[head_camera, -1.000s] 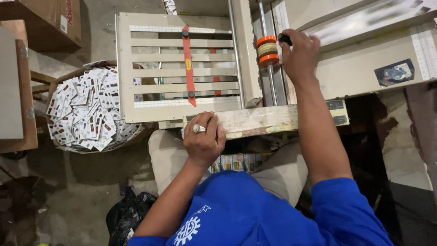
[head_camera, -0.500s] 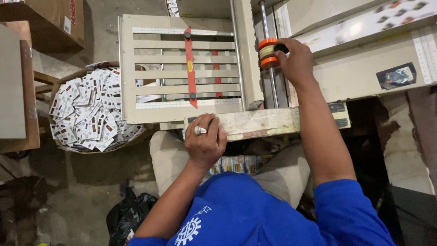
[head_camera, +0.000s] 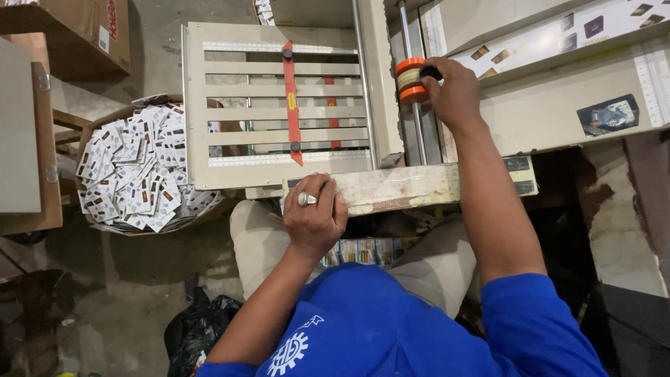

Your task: Operating a mechanical paper slitter to cut printed sheets into smaller cards.

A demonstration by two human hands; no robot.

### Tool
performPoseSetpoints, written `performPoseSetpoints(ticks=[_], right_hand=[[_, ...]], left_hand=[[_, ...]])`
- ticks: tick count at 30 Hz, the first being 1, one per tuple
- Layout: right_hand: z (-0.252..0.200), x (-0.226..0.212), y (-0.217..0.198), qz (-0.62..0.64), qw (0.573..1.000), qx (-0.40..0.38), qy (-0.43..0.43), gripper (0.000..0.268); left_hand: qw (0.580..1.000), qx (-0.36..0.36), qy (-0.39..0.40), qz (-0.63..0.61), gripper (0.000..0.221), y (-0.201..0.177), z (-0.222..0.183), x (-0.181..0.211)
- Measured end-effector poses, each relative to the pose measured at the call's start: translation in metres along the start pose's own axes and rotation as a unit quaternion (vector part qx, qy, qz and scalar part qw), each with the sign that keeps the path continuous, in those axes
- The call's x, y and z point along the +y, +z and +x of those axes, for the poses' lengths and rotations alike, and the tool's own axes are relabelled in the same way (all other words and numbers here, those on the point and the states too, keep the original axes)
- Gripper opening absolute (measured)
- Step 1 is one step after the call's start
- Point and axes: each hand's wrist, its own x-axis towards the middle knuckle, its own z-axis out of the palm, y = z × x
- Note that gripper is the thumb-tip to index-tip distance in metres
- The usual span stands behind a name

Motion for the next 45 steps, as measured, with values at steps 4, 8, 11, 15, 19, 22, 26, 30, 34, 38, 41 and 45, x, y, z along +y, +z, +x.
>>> performPoseSetpoints(ticks=[4,8,11,15,19,22,26,30,34,38,41,45], right_hand=[[0.001,-0.002,0.0,-0.008,1.0,-0.004,0.011,0.033],[0.001,0.002,0.002,-0.007,1.0,-0.001,0.007,0.032],[0.0,-0.001,0.0,-0.001,1.0,-0.005,0.017,0.032],[0.0,0.016,0.005,-0.198,0.979,0.04,-0.036,0.02],[0.001,0.011,0.001,-0.262,0.963,0.017,0.057,0.021],[0.0,0.008,0.0,-0.216,0.975,0.011,0.046,0.019],[0.003,0.002,-0.004,-0.212,0.968,0.121,-0.05,0.025],[-0.001,0.005,0.001,-0.185,0.975,0.12,-0.042,0.03],[-0.002,0.003,0.008,-0.056,0.991,0.116,-0.03,0.034],[-0.003,-0.001,0.005,-0.025,0.998,-0.008,0.053,0.03],[-0.003,0.003,0.007,-0.009,0.997,-0.017,0.072,0.032],[0.0,-0.006,-0.002,0.004,0.995,-0.026,0.1,0.032]], left_hand=[[1.0,-0.001,-0.004,0.0,0.024,0.0,0.0,0.0],[1.0,-0.005,-0.005,-0.009,0.024,-0.002,0.002,0.001],[1.0,-0.001,-0.002,0.002,0.024,0.0,0.0,0.0],[1.0,-0.003,-0.004,-0.003,0.024,-0.002,0.003,0.001],[1.0,-0.006,-0.005,-0.018,0.025,-0.004,0.003,0.002],[1.0,-0.017,-0.008,-0.016,0.025,-0.011,0.009,0.006],[0.994,-0.111,-0.006,-0.012,0.021,-0.02,0.021,0.007],[0.977,-0.212,-0.007,0.006,0.026,-0.006,0.039,-0.01],[0.993,-0.05,0.028,-0.099,0.036,0.004,0.053,-0.011],[0.991,-0.092,0.006,-0.098,0.043,0.007,0.048,-0.011],[0.979,-0.178,-0.026,-0.096,0.028,0.011,0.043,-0.019],[0.975,-0.192,-0.026,-0.106,0.014,0.004,0.05,-0.01]])
